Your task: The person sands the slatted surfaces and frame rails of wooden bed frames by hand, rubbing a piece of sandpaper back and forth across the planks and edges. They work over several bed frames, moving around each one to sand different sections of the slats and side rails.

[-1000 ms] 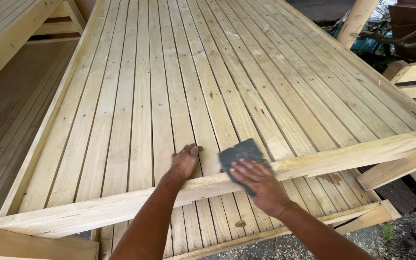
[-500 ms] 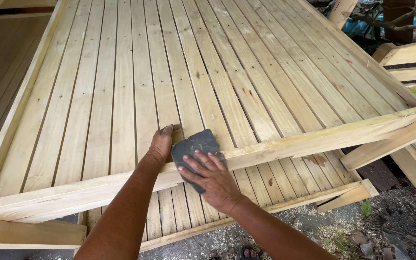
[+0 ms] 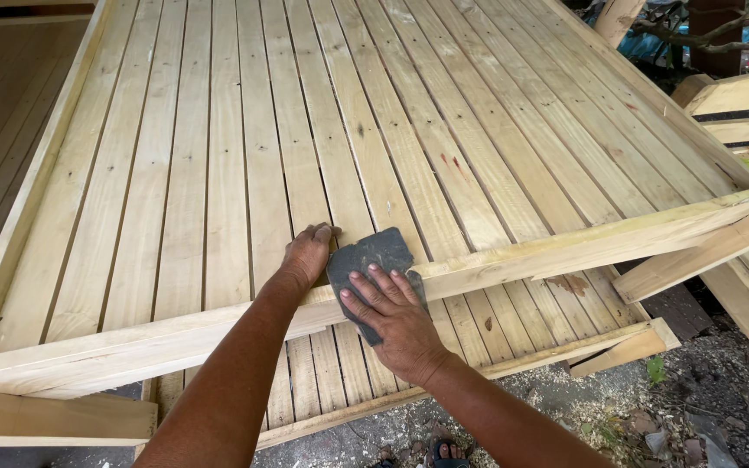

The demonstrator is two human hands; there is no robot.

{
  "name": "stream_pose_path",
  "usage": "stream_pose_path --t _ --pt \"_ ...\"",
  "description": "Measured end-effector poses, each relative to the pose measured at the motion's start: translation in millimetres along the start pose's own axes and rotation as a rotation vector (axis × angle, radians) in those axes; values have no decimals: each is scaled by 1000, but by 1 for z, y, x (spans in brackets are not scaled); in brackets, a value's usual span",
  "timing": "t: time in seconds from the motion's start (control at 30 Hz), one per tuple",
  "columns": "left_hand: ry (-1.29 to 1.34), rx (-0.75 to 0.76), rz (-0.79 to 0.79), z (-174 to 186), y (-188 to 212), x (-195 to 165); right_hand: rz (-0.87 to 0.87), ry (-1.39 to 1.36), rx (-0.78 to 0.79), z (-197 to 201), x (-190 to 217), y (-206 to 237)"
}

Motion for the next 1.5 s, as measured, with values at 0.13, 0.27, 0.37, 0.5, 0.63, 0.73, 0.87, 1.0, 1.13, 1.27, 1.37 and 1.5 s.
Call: stream_pose_path --t 0.13,0.27,0.37,0.5,0.63,0.73,0.87,1.0,1.13,1.27,1.37,1.5 --pt "-172 60 -61 -1 0 -6 -137 21 34 33 -61 0" --pt "-236 156 -19 -9 0 -4 -478 -28 -113 97 -167 4" --pt "-246 156 -57 -11 -2 -10 -612 -20 -156 91 -167 2" --pt "-311 249 -50 -23 -3 -6 -305 -29 4 26 -66 -13" --pt "-246 247 -4 -26 -4 2 -275 -103 104 28 -78 -16" --pt "-176 242 35 -29 -4 6 -585 6 55 79 -178 -5" --pt "-125 216 84 -30 -4 9 -734 -19 27 99 -217 -3" --pt "-147 246 63 -35 -6 8 -456 -105 94 36 -119 -19" --pt "-194 263 29 -39 -9 13 -359 -132 133 25 -111 -17" --pt "-363 260 -94 -45 -14 11 -628 -133 -112 103 -240 6" --pt "-206 250 49 -50 -13 26 -697 8 -173 130 -281 10" --pt "-215 257 112 -53 -21 25 -614 63 -137 87 -228 0"
Point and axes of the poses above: each hand's wrist, its own y-axis away from the middle knuckle, its own z-axis out of the back of the hand, x = y × z, the point moved 9 cm from there along -y, towards the middle knuckle, and after that the axes turned 15 degrees about -z, right-handed, at the moved point
